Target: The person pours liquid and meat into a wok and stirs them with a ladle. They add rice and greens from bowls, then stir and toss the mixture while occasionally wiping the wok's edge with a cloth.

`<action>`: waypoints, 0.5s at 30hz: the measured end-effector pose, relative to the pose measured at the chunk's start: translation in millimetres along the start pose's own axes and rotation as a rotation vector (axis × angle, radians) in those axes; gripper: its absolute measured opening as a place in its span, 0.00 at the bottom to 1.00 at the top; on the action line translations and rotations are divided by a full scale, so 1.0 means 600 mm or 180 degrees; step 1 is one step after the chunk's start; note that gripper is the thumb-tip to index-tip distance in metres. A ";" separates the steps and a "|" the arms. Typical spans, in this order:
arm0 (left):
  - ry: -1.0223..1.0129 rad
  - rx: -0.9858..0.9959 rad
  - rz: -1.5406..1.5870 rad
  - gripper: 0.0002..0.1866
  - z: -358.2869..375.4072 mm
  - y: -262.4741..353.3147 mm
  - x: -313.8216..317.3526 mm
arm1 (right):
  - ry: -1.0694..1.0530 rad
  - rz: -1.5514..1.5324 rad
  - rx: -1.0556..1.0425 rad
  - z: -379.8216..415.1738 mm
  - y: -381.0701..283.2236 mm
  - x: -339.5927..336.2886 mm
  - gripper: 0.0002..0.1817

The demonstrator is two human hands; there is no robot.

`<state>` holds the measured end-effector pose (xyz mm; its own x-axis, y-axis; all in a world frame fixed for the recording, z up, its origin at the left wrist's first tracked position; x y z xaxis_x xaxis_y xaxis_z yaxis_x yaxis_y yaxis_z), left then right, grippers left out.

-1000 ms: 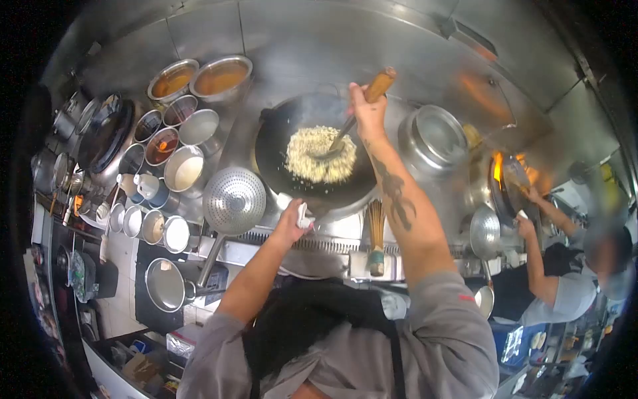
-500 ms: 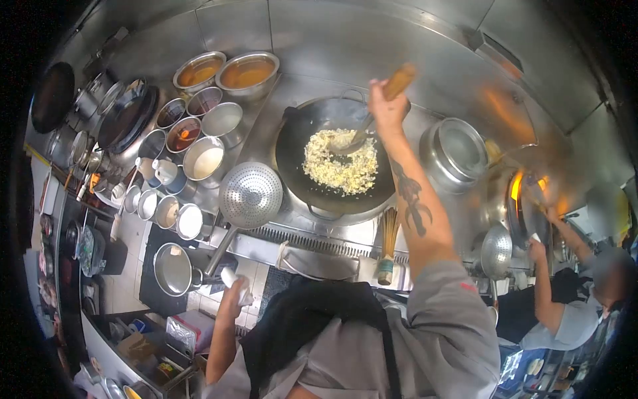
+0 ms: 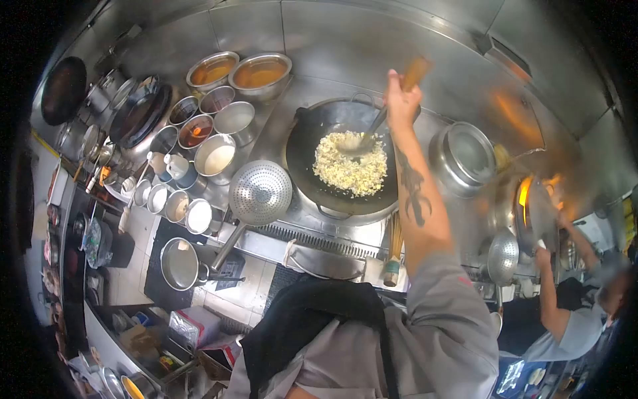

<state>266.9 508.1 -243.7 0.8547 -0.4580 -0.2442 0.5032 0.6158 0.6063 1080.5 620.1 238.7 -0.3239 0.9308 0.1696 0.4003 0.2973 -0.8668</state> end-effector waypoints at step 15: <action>0.0134 0.0936 0.0098 0.25 -0.034 0.186 0.039 | -0.0934 -0.0045 0.0484 0.053 -0.029 0.055 0.11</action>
<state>345.7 578.9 -197.3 0.8767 -0.4113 -0.2497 0.4237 0.4140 0.8057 1035.4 638.6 244.5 -0.5704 0.8192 0.0591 0.2686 0.2541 -0.9291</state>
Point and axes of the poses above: each hand's wrist, its own z-axis away from the middle knuckle, its own x-axis out of the palm, y = z × x, the point moved 4 cm from there along -z, towards the middle knuckle, and after that the axes turned 8 degrees about z, right-handed, at the moved point
